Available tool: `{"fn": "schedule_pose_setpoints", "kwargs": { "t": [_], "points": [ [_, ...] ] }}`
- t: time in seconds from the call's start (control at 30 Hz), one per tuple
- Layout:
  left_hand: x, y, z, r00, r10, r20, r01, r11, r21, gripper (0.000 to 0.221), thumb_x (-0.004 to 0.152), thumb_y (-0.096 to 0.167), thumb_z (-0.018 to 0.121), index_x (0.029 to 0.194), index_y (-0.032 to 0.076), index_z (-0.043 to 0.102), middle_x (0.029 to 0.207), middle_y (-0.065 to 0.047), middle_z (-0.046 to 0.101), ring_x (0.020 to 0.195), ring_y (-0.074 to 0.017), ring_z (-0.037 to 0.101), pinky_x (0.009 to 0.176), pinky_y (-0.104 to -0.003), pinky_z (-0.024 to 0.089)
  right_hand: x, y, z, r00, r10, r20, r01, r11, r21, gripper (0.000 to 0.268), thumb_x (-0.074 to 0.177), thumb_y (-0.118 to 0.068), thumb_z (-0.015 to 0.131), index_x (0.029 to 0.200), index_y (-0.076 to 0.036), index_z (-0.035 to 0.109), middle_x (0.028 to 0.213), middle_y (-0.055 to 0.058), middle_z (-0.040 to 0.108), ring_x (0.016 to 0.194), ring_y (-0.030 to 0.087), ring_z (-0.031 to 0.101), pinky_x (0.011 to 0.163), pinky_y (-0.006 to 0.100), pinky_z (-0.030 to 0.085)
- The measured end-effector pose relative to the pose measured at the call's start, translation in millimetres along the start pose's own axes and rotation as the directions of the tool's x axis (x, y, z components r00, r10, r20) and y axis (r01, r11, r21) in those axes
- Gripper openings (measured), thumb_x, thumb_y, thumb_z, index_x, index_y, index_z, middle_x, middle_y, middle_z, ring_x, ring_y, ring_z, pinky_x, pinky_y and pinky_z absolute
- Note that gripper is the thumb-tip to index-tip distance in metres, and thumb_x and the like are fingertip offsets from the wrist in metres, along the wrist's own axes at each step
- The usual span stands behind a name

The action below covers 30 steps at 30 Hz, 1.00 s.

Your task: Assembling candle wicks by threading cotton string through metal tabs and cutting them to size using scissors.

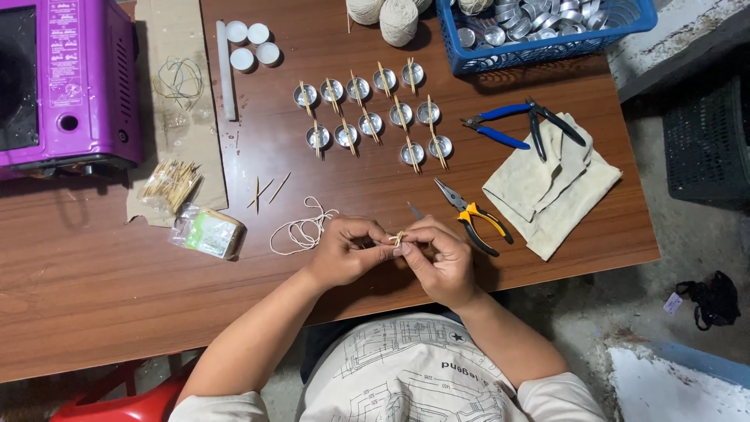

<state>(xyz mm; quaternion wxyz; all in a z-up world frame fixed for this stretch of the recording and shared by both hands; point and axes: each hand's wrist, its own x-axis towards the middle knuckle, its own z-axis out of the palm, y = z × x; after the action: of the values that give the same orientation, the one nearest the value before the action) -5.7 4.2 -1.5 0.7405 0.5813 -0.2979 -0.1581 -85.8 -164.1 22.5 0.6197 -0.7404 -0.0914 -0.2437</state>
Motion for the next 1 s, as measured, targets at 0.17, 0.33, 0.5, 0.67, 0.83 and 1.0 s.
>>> {"fn": "schedule_pose_setpoints", "kwargs": {
  "t": [0.17, 0.33, 0.5, 0.67, 0.83, 1.0],
  "points": [
    [1.8, -4.7, 0.1, 0.998, -0.056, -0.015, 0.056, 0.998, -0.003, 0.015, 0.074, -0.005, 0.087, 0.085, -0.002, 0.078, 0.064, -0.013, 0.073, 0.063, -0.0152, 0.069, 0.059, -0.027, 0.054, -1.5, 2.6, -1.8, 0.999, 0.049, 0.000, -0.049, 0.998, -0.026, 0.008, 0.091, -0.001, 0.070, 0.095, 0.003, 0.074, 0.082, 0.013, 0.072, 0.071, 0.020, 0.065, 0.064, 0.030, 0.053],
    [1.4, -26.5, -4.5, 0.975, -0.184, -0.127, 0.158, 0.969, -0.189, 0.018, 0.079, -0.007, 0.083, 0.094, -0.006, 0.073, 0.074, -0.013, 0.077, 0.073, -0.0155, 0.072, 0.069, -0.028, 0.057, -5.9, 9.2, 0.6, 0.989, 0.137, -0.058, -0.137, 0.990, 0.013, 0.019, 0.094, -0.003, 0.068, 0.110, 0.006, 0.069, 0.089, 0.013, 0.068, 0.078, 0.015, 0.060, 0.070, 0.029, 0.052],
    [6.8, -37.6, -8.0, 0.986, -0.085, -0.142, 0.063, 0.986, -0.152, 0.019, 0.077, -0.003, 0.087, 0.083, -0.001, 0.070, 0.086, -0.012, 0.063, 0.085, -0.0196, 0.063, 0.079, -0.032, 0.052, -0.5, -1.9, 1.8, 0.990, 0.130, 0.058, -0.123, 0.986, -0.113, 0.024, 0.092, -0.004, 0.070, 0.114, 0.005, 0.069, 0.100, 0.019, 0.071, 0.092, 0.030, 0.071, 0.077, 0.042, 0.056],
    [7.0, -29.5, -1.3, 0.990, -0.107, -0.089, 0.095, 0.987, -0.128, 0.016, 0.077, -0.002, 0.087, 0.082, 0.000, 0.072, 0.082, -0.010, 0.059, 0.082, -0.0168, 0.058, 0.077, -0.032, 0.050, 3.9, 1.8, 4.0, 0.987, 0.129, 0.091, -0.113, 0.980, -0.167, 0.008, 0.096, -0.004, 0.066, 0.095, 0.000, 0.073, 0.090, 0.015, 0.075, 0.084, 0.031, 0.074, 0.075, 0.041, 0.058],
    [7.8, -22.3, 3.4, 0.991, -0.105, -0.081, 0.095, 0.989, -0.116, 0.017, 0.078, -0.001, 0.088, 0.083, -0.001, 0.071, 0.081, -0.009, 0.060, 0.082, -0.0170, 0.060, 0.078, -0.031, 0.051, 1.1, 5.1, 3.8, 0.981, 0.178, 0.081, -0.166, 0.977, -0.137, 0.013, 0.097, -0.004, 0.065, 0.086, -0.003, 0.072, 0.079, 0.010, 0.073, 0.077, 0.023, 0.073, 0.072, 0.037, 0.057],
    [10.3, -12.6, 2.4, 0.993, -0.035, -0.116, 0.038, 0.999, 0.025, 0.009, 0.084, 0.003, 0.085, 0.088, 0.000, 0.077, 0.083, -0.013, 0.068, 0.080, -0.0186, 0.067, 0.075, -0.033, 0.053, 1.6, 9.3, 4.6, 0.977, 0.203, 0.067, -0.195, 0.974, -0.115, 0.015, 0.096, -0.005, 0.064, 0.083, -0.004, 0.072, 0.076, 0.011, 0.072, 0.068, 0.019, 0.068, 0.058, 0.033, 0.054]
  ]
}}
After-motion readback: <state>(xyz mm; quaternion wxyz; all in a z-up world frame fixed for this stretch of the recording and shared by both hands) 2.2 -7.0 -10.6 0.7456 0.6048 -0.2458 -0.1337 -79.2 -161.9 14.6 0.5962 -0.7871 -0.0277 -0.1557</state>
